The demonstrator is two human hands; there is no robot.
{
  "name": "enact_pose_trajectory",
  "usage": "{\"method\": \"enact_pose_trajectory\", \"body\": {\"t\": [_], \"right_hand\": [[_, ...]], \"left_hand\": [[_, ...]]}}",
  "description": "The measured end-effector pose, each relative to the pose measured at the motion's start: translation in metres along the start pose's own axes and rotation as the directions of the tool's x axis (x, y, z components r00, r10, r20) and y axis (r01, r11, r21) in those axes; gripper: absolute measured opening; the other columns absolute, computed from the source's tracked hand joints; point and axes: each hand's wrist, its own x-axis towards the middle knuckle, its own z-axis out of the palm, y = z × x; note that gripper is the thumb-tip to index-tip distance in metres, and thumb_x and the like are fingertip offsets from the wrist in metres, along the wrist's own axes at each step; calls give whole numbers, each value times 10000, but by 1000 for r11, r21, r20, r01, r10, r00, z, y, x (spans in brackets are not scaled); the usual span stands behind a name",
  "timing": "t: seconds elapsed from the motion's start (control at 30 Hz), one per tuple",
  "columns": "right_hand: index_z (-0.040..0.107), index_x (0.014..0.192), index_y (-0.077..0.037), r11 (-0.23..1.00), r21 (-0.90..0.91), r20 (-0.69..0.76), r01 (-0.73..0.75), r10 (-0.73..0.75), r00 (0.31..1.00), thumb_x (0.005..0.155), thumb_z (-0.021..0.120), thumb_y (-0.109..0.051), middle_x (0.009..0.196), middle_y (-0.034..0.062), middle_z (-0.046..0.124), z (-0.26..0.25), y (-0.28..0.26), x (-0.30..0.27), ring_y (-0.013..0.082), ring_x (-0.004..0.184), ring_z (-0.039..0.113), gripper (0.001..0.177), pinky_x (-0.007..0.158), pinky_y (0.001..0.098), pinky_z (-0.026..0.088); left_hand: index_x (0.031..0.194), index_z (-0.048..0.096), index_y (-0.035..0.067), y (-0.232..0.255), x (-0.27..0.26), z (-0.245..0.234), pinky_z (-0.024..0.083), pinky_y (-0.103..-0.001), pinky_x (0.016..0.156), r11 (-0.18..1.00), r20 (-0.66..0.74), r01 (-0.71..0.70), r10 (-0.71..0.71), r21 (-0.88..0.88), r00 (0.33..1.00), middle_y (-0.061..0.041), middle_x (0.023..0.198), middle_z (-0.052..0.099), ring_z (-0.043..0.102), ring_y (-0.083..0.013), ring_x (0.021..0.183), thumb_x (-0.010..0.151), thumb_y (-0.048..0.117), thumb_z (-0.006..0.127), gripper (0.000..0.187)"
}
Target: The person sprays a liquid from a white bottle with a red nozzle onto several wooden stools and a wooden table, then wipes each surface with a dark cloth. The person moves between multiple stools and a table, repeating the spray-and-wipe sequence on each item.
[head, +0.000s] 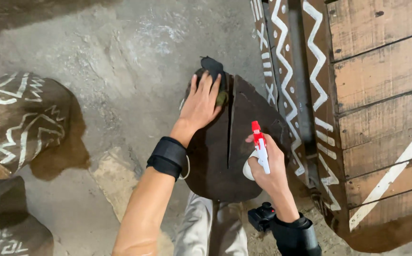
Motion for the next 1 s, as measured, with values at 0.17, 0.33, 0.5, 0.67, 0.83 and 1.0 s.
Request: {"method": "enact_pose_trajectory", "body": {"t": [0.17,0.33,0.5,0.67,0.83,1.0], "right_hand": [[665,1134,-44,986,2,-77,165,-164,983,726,559,87,937,102,663,-1,-11,9,160,769,589,441,726,276,484],[629,1156,-28,913,8,-154,408,-402,902,747,536,90,1135,98,696,-3,-14,24,164,950,659,436,854,280,510],[646,1154,-25,947,11,-196,320,-312,930,757,564,74,1052,100,702,0,-20,35,234,760,595,417,734,302,496],[599,1176,7,803,-134,-122,580,-594,795,714,587,73,1099,145,641,6,-25,39,287,903,633,467,827,318,519],[628,1143,-14,860,-127,-189,494,-510,839,737,584,66,1092,129,670,2,-11,35,254,855,655,416,806,311,528],[623,1124,-12,877,-20,-216,480,-473,854,723,529,82,1138,135,696,-3,-7,28,247,993,693,423,901,306,529]], "left_hand": [[1324,441,-42,-2,16,-47,188,-650,1181,983,4,180,-181,34,984,-305,1536,318,236,-467,1499,785,423,825,809],[1465,442,-113,-15,6,-10,233,-554,1222,995,30,62,-60,-72,998,-287,1601,272,216,-438,1513,754,355,851,944],[1367,557,26,-17,-18,14,400,-423,1248,989,-141,-144,139,-23,980,-154,1480,533,470,-332,1442,878,205,771,563],[1343,580,64,-15,-5,-28,470,-455,942,994,-23,-64,62,-85,998,-145,1209,600,562,-358,1127,823,252,784,589],[1380,541,41,-7,4,-46,442,-513,971,964,-9,239,-242,-120,970,-190,1328,550,521,-409,1209,819,278,787,657],[1504,457,-41,-10,5,19,266,-562,1254,994,-182,95,-102,-46,978,-285,1617,339,274,-448,1537,933,172,719,664]]}}
